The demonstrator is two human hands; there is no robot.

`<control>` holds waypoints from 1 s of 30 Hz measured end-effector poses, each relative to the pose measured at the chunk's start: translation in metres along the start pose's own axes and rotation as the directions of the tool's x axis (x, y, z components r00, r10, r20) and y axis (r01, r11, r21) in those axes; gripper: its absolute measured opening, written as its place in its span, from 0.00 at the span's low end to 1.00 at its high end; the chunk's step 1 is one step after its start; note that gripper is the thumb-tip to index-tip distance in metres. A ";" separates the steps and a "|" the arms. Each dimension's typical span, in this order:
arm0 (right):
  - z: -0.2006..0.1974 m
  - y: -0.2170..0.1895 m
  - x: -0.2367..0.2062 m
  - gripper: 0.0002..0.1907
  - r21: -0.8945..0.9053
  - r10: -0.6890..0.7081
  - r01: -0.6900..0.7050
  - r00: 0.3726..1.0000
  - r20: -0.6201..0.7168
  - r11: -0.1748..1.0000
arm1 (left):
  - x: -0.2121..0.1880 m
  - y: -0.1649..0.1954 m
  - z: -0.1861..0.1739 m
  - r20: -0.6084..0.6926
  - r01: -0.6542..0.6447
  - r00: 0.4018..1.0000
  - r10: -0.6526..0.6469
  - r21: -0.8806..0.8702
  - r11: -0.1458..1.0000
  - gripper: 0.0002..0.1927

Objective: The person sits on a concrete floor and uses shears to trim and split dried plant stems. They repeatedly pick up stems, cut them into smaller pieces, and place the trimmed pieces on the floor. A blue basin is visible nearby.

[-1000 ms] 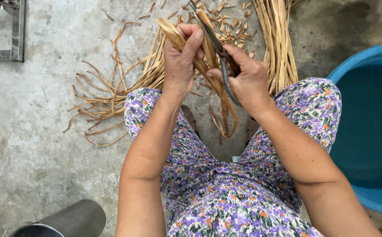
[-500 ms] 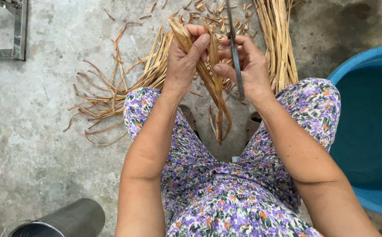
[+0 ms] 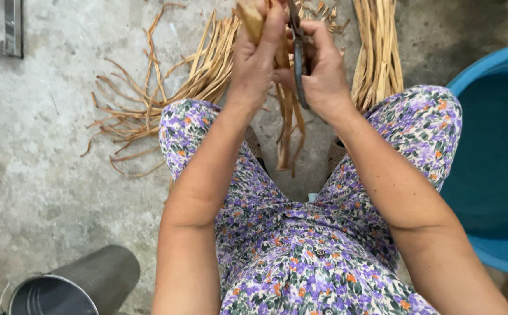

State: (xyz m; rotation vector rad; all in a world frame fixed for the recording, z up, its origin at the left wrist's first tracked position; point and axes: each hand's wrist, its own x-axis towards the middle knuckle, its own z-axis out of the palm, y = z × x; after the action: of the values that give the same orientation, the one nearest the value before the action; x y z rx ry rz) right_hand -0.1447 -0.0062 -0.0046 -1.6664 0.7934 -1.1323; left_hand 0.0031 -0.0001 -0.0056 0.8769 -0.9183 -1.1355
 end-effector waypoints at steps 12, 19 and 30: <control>-0.042 -0.016 0.011 0.17 0.260 -0.091 0.232 0.882 -0.462 0.937 | -0.014 0.010 -0.027 0.333 0.408 0.838 -0.432 0.142 0.902 0.43; -0.024 -0.047 -0.025 0.15 0.233 -0.126 0.190 0.955 -0.267 0.954 | -0.010 -0.008 -0.018 0.336 0.509 0.853 -0.400 -0.357 0.783 0.32; -0.009 0.006 -0.048 0.10 -0.223 0.363 -0.296 0.844 0.394 0.929 | 0.112 0.046 -0.129 -0.329 -0.036 0.940 -0.084 -0.340 0.940 0.23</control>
State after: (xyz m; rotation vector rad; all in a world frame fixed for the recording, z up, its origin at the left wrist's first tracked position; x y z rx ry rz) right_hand -0.1704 0.0309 -0.0249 -1.7358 0.8512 -0.4440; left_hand 0.1565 -0.0874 0.0050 0.7657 -0.4088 -1.0805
